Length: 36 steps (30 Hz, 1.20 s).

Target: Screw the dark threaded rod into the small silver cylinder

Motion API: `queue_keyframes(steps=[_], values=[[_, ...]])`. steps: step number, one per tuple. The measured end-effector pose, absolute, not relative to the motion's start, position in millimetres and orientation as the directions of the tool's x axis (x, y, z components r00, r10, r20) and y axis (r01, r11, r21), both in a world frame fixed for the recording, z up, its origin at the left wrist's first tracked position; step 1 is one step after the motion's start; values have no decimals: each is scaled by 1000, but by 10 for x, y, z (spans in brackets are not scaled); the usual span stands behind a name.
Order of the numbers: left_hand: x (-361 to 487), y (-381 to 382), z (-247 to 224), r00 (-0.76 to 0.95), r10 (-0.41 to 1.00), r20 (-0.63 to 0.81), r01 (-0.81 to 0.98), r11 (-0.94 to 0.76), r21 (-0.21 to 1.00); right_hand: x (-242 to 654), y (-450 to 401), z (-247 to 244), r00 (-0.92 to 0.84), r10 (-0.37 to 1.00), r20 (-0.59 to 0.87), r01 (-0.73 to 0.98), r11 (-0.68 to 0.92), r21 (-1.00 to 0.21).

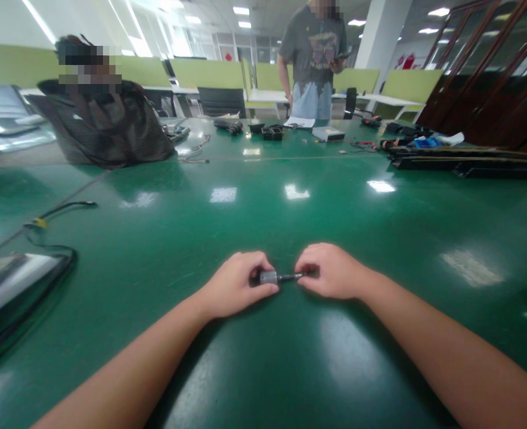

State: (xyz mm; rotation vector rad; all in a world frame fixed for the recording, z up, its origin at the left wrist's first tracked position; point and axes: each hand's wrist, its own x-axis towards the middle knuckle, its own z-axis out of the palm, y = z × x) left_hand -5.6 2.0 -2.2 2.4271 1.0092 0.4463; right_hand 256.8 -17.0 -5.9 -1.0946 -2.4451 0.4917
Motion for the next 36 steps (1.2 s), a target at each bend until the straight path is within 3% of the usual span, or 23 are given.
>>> queue_keyframes(steps=[6, 19, 29, 36], values=[[-63, 19, -33, 676, 727, 117, 571, -618, 540, 2636, -147, -29, -603, 772, 200, 633, 615, -470], [-77, 23, -47, 670, 736, 98, 587, -606, 537, 2780, -64, -51, -541, 833, 113, 600, 477, -642], [-53, 15, -36, 667, 733, 129, 578, -620, 531, 2376, -153, -169, -603, 741, 296, 494, 638, -591], [-41, 2, -7, 669, 728, 150, 570, -632, 524, 2348, -162, -203, -587, 745, 316, 491, 638, -593]])
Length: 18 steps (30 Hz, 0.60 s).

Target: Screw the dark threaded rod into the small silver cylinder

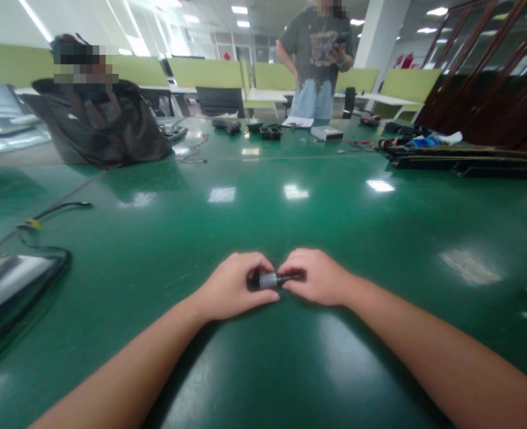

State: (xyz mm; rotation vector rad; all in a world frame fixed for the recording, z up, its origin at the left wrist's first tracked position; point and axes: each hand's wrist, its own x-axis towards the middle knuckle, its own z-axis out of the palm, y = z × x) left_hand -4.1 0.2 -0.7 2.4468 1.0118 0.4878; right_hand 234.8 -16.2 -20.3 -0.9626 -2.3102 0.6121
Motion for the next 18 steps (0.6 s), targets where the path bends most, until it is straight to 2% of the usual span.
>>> queue_keyframes(steps=[5, 18], values=[[-32, -8, 29, 671, 730, 130, 557, -611, 562, 2346, -167, -193, -607, 730, 314, 495, 656, -570], [-23, 0, 15, 677, 724, 134, 572, -631, 524, 2345, -168, -199, -626, 708, 326, 504, 687, -523]])
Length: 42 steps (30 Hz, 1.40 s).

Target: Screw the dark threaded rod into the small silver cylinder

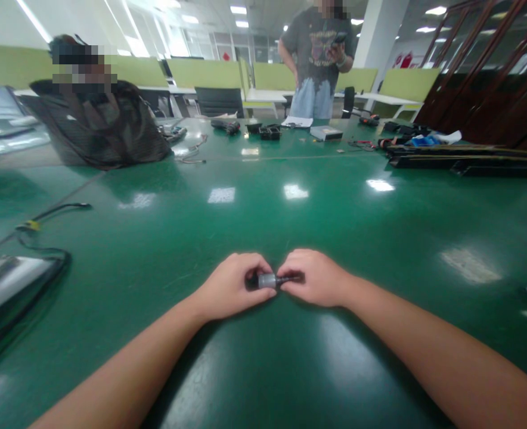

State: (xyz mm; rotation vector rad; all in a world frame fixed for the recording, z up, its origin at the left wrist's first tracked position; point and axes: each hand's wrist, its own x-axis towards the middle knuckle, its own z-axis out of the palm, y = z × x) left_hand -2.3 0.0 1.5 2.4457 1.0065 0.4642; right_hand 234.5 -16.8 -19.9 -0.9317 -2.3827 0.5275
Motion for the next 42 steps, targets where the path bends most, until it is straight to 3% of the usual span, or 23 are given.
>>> queue_keyframes(steps=[42], values=[[-42, 17, -13, 678, 724, 124, 573, -627, 527, 2318, -166, -197, -599, 725, 341, 499, 670, -550]])
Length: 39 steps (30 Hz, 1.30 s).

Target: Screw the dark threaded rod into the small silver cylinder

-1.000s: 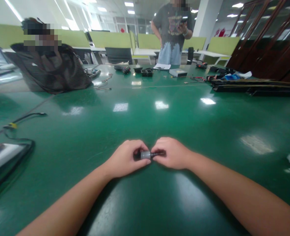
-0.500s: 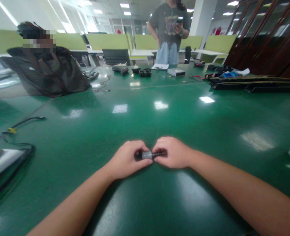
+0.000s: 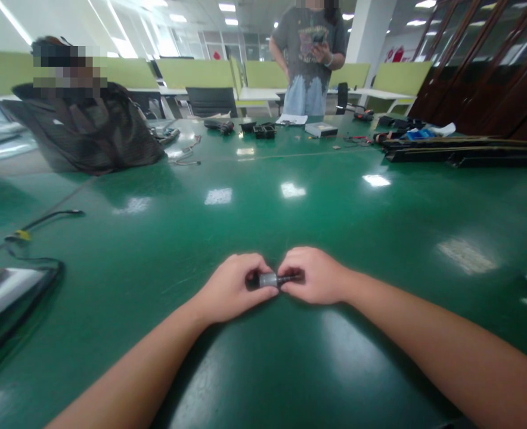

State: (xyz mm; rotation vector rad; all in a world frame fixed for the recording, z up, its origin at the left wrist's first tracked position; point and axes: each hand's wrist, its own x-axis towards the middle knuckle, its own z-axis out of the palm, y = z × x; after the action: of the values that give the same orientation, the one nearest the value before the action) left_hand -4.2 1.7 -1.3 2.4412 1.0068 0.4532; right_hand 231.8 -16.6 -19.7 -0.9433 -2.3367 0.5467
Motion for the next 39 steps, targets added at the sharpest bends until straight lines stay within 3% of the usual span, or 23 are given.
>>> queue_keyframes(steps=[39], values=[[-47, 17, -15, 682, 720, 126, 556, -623, 550, 2361, -180, -191, -613, 714, 338, 491, 679, -545]])
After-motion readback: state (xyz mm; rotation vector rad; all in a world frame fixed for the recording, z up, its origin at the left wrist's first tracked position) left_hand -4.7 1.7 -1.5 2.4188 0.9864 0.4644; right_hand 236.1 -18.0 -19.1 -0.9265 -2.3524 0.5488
